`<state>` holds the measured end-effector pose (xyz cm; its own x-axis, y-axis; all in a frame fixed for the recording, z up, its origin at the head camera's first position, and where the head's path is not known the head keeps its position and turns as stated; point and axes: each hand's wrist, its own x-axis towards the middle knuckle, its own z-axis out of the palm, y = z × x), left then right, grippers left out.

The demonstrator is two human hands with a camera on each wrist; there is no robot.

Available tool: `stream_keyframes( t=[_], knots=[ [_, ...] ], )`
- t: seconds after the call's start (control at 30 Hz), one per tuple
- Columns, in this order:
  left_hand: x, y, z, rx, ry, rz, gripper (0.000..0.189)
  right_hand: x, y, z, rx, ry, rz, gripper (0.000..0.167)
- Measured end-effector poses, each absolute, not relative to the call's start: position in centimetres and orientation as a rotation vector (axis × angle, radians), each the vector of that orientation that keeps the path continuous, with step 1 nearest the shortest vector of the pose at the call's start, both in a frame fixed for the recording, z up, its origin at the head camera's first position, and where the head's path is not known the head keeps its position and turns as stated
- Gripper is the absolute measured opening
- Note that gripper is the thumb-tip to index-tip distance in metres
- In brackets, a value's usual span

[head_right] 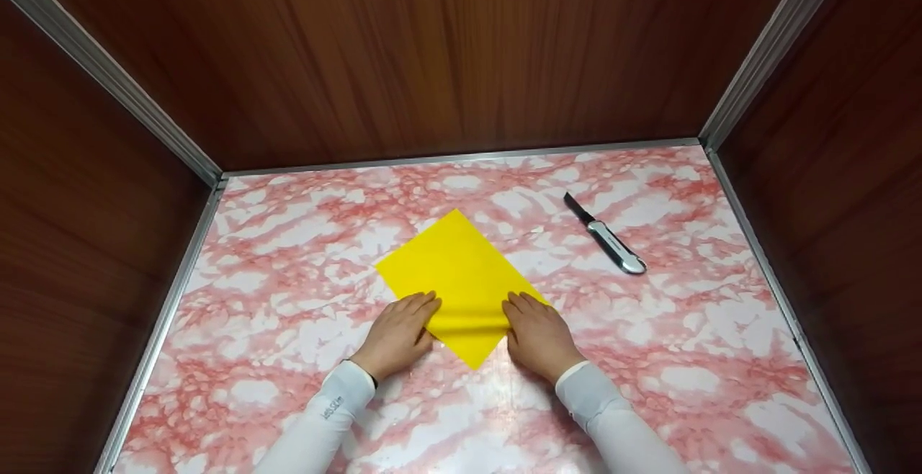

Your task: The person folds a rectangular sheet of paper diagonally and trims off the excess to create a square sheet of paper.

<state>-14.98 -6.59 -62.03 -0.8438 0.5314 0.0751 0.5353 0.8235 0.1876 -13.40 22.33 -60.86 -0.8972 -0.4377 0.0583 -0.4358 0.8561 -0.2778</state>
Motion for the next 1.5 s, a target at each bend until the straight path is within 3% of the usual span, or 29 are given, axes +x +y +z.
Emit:
stream_keyframes(
  t=[0.47,0.83,1.1,1.27,1.5],
  knots=[
    [-14.8,-6.6,-61.6,-0.790,-2.956,-0.545,0.033,-13.7,24.3,-60.8,-0.594,2.914,-0.616,0.053],
    [-15.0,-6.6,-61.3,-0.600,-2.932,-0.703,0.028,-13.9,25.3,-60.6,-0.330,2.950,-0.874,0.042],
    [-15.4,-6.5,-61.1,-0.470,-2.990,-0.857,0.023,-14.5,25.1,-60.3,-0.239,3.028,-0.942,0.020],
    [-15.3,-6.5,-61.3,-0.367,-3.008,-1.065,0.020,-14.6,25.0,-60.2,-0.191,3.004,-0.929,0.016],
    [-15.1,-5.9,-61.4,-0.524,-3.046,-0.819,0.064,-15.1,24.7,-60.1,-0.161,2.951,-0.869,0.015]
  ],
)
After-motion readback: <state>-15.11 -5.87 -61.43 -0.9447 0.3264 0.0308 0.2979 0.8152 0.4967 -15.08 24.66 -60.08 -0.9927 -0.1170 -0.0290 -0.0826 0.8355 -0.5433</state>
